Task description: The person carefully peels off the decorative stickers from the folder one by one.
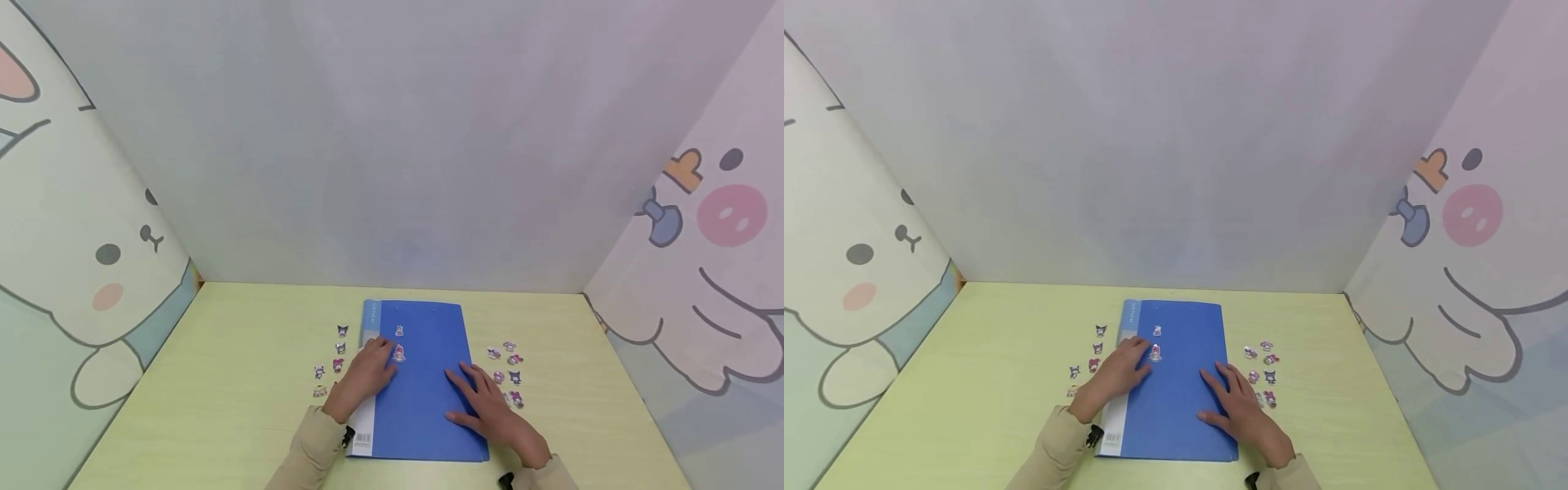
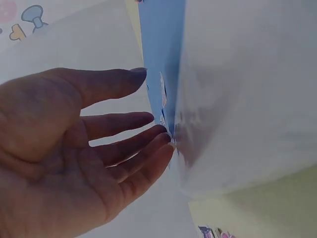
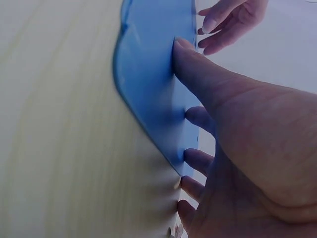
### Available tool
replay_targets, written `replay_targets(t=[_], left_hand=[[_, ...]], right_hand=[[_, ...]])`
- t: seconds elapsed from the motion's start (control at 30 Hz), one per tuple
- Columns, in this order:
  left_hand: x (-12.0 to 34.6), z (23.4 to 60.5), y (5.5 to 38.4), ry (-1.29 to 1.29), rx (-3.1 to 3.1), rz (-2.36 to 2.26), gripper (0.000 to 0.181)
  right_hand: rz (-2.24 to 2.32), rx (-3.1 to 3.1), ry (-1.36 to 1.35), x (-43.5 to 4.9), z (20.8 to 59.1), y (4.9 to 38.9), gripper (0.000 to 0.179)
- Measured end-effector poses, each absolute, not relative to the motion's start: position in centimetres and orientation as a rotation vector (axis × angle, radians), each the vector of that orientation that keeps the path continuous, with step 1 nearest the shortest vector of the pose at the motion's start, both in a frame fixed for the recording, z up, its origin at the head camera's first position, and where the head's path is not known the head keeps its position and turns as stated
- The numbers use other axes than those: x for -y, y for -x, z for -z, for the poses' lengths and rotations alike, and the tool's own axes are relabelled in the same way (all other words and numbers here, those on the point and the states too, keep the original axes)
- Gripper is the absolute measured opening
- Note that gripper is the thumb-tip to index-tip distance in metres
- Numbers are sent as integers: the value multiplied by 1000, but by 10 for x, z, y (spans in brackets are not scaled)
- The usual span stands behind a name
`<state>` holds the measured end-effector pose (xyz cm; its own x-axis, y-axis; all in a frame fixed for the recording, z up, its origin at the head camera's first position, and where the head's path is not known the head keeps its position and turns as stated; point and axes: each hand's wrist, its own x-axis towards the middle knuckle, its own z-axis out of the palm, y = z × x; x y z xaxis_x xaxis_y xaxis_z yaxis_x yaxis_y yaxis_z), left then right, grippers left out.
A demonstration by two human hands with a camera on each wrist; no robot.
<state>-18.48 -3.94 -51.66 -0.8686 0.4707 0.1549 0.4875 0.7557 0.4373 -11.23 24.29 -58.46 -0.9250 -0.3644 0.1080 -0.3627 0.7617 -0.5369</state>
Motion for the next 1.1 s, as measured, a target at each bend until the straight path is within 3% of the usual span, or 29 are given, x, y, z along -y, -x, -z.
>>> replay_targets(t=[0.47,1.1], left_hand=[[39,511,181,939,2893,740,44],[36,511,189,1014,2943,820,50]], right_hand=[[990,-2883,586,-236,564,108,75],[888,-2919,575,-243,585,114,76]])
